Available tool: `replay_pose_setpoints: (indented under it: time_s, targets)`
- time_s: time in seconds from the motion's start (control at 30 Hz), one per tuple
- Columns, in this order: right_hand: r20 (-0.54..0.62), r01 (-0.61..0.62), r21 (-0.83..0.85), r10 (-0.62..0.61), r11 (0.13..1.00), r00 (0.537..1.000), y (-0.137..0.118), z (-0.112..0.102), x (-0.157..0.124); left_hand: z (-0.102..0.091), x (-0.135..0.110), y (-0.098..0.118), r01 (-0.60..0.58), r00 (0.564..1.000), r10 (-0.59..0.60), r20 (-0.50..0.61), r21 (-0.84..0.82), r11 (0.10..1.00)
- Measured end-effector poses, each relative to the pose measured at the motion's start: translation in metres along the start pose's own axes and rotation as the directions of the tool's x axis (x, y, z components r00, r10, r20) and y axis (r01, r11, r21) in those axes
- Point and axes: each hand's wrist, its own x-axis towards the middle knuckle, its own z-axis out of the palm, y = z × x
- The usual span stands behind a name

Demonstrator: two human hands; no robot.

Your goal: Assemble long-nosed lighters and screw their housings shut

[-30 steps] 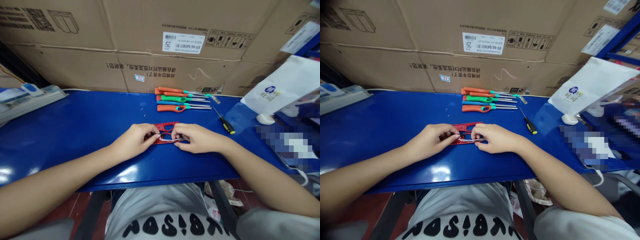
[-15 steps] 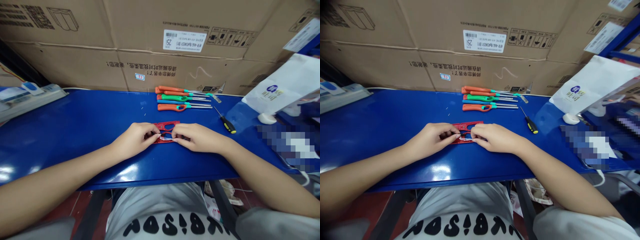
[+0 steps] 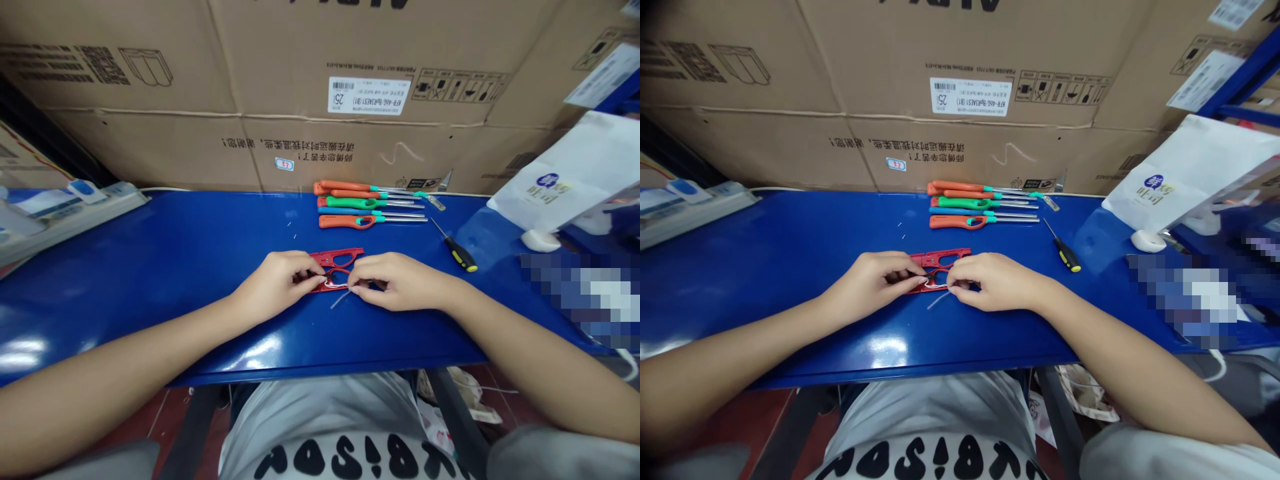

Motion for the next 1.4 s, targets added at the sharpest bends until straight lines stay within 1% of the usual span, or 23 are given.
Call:
replay_pose_setpoints:
  time_s: [0.1, 0.23, 0.3, 0.43, 0.57, 0.63, 0.77, 0.83, 0.97, 1.17, 1.27, 1.4]
  targets:
    - [-0.080, -0.052, -0.023, 0.050, 0.998, 0.995, 0.000, 0.009, 0.005, 0.001, 0.000, -0.001, -0.025, 1.000, 0.026, -0.014, 0.002, 1.000]
    - [-0.211, -0.078, -0.028, 0.071, 0.997, 0.975, 0.001, 0.017, 0.008, 0.002, 0.000, 0.000, -0.073, 0.997, 0.073, 0.012, 0.008, 0.997]
    - [-0.233, -0.079, -0.042, 0.067, 0.996, 0.970, 0.002, 0.018, 0.009, 0.002, 0.000, 0.002, -0.092, 0.995, 0.091, 0.036, 0.021, 0.996]
    - [-0.206, -0.056, -0.036, 0.048, 0.998, 0.977, 0.003, 0.019, 0.010, 0.003, -0.002, 0.006, -0.106, 0.993, 0.104, 0.058, 0.040, 0.994]
    - [-0.196, 0.001, -0.043, -0.010, 0.999, 0.981, 0.006, 0.021, 0.011, 0.006, -0.004, 0.006, -0.015, 0.999, 0.015, 0.044, -0.012, 1.000]
    - [-0.187, 0.029, -0.068, -0.042, 0.997, 0.981, 0.007, 0.023, 0.011, 0.007, -0.004, 0.006, -0.007, 0.999, 0.008, 0.041, -0.016, 1.000]
    - [-0.197, 0.076, -0.154, -0.106, 0.985, 0.975, 0.010, 0.024, 0.009, 0.008, -0.005, 0.006, -0.069, 0.998, 0.067, 0.017, 0.081, 0.994]
    - [-0.185, 0.083, -0.217, -0.124, 0.973, 0.975, 0.010, 0.022, 0.008, 0.007, -0.005, 0.007, -0.073, 0.997, 0.073, 0.011, 0.102, 0.992]
    - [-0.123, 0.128, -0.355, -0.183, 0.926, 0.975, 0.010, 0.017, 0.006, 0.006, -0.004, 0.005, -0.047, 0.999, 0.046, 0.016, 0.074, 0.996]
    - [-0.091, 0.202, -0.463, -0.273, 0.863, 0.958, 0.011, 0.018, 0.004, 0.006, -0.002, 0.002, -0.039, 0.999, 0.038, 0.024, 0.054, 0.998]
    - [-0.092, 0.204, -0.450, -0.272, 0.869, 0.958, 0.012, 0.019, 0.003, 0.006, -0.002, 0.001, -0.029, 0.999, 0.028, 0.023, 0.047, 0.998]
    - [-0.121, 0.181, -0.335, -0.233, 0.925, 0.965, 0.012, 0.019, 0.004, 0.004, -0.001, 0.002, -0.016, 0.999, 0.014, 0.031, 0.050, 0.999]
